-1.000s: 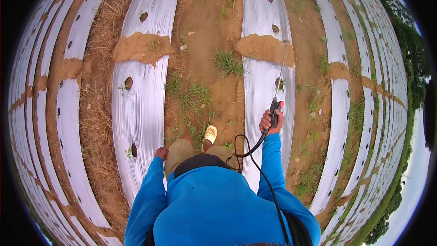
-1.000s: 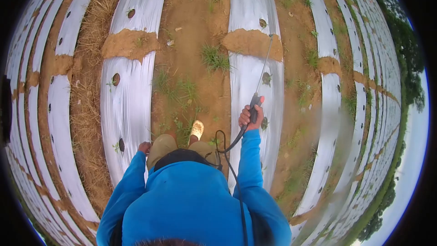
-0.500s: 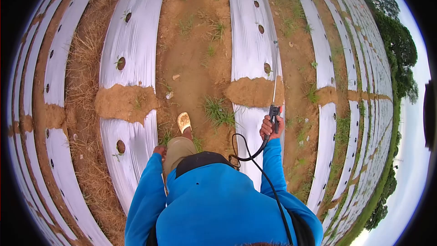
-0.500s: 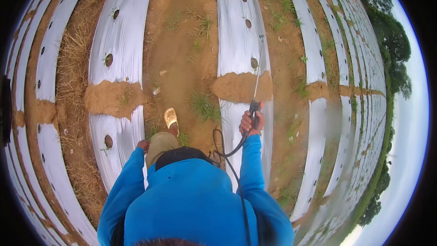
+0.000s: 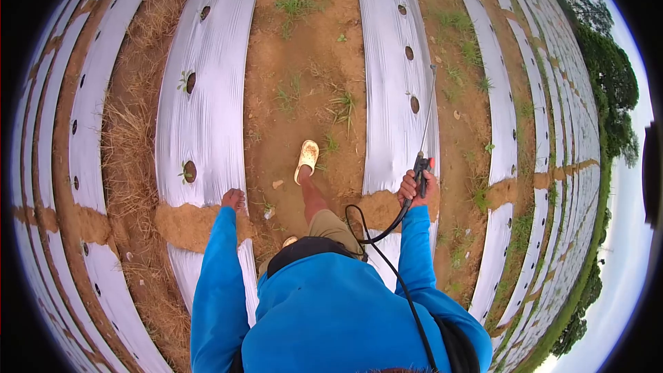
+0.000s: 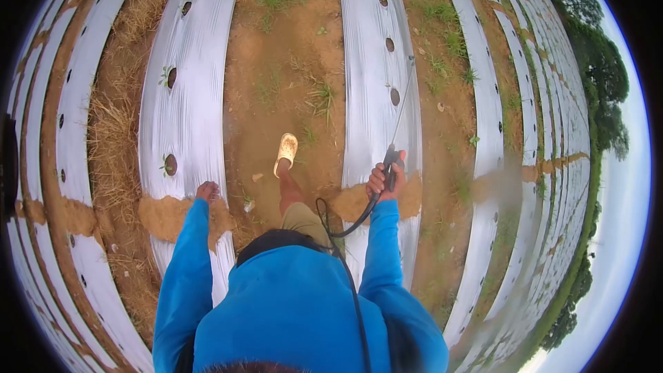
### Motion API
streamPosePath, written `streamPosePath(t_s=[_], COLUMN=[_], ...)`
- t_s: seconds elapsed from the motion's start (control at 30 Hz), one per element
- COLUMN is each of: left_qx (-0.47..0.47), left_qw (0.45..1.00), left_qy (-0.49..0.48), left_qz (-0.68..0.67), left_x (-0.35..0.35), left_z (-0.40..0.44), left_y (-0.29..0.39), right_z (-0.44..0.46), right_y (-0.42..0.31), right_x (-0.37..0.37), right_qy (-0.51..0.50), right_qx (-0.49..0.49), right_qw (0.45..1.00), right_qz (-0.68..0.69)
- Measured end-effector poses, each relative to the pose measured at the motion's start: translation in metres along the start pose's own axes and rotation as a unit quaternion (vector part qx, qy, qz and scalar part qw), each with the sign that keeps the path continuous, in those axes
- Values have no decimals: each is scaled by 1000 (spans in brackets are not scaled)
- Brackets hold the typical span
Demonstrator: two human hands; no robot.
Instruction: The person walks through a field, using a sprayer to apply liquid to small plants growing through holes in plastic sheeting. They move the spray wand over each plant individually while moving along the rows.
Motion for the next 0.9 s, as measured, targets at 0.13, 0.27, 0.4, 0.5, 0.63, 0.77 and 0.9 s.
streamPosePath(t_s=[0.13,0.27,0.4,0.5,0.63,0.77,0.9], left_qx=[78,149,-134,-57,56,161,97], left_qw=[995,987,954,975,989,986,985], left_qy=[55,43,54,42,22,8,-26], left_qz=[20,31,262,213,135,50,138], left_x=[6,-13,-24,-50,-83,-99,-127], left_z=[41,57,117,147,221,337,418], left_y=[38,71,138,227,345,447,616], right_z=[140,260,367,447,544,642,727], right_y=[-46,-103,-154,-183,-205,-229,-255], right_x=[-26,-83,-138,-153,-178,-213,-273], right_qy=[20,2,-3,16,90,78,20], right_qx=[7,20,21,22,23,23,6], right_qw=[999,1000,999,998,995,995,999], right_qz=[-31,-22,-34,-50,-46,-55,-43])
Point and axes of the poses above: each hand's wrist, its own z-axis towards the middle knuckle, its own x-axis out of the back of the hand, y = z × x, the point moved 5 cm from there along z, towards the middle knuckle, and after that the axes turned 4 degrees about -y, right-handed, at the moved point
